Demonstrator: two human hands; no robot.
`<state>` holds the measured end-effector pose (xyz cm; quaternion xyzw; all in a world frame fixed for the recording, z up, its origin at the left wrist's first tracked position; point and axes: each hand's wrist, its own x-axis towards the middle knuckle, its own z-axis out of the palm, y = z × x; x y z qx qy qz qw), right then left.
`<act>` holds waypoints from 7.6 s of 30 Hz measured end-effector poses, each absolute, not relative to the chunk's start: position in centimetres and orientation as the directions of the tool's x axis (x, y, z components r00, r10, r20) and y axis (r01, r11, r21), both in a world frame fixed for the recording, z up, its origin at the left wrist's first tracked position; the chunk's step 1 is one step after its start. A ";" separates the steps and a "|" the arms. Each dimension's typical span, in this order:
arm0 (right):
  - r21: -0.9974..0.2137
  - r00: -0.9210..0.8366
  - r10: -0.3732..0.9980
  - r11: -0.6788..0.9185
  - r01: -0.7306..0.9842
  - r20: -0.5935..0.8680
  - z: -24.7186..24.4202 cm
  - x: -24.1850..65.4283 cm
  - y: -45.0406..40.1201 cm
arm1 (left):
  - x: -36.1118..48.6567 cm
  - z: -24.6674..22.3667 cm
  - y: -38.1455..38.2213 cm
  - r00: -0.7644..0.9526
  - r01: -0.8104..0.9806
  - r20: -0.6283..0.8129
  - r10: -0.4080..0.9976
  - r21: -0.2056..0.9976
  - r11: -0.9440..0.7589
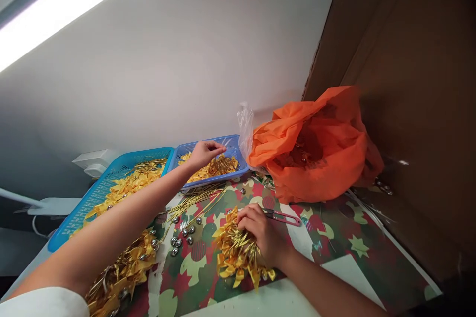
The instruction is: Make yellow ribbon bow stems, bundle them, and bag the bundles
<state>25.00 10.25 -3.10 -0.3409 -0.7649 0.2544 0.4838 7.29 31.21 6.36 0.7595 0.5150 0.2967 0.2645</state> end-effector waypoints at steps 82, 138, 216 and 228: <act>-0.776 -0.668 0.619 0.623 0.098 0.413 3.2 30.5 10.3 | 5.8 3.0 11.1 0.464 0.565 0.744 0.480 0.168 -0.808; -0.845 -0.535 0.726 0.533 0.040 0.432 0.6 28.9 11.0 | 5.8 4.2 12.8 0.674 0.392 0.260 0.692 0.668 -0.633; -0.796 -0.536 0.675 0.605 0.008 0.507 0.2 26.0 9.5 | 6.8 4.4 11.7 0.452 0.201 -0.130 0.882 0.979 0.041; -0.710 -0.559 0.692 0.662 0.240 0.456 3.0 29.6 9.3 | 4.7 5.2 14.2 0.404 -0.013 0.085 0.911 0.996 -0.087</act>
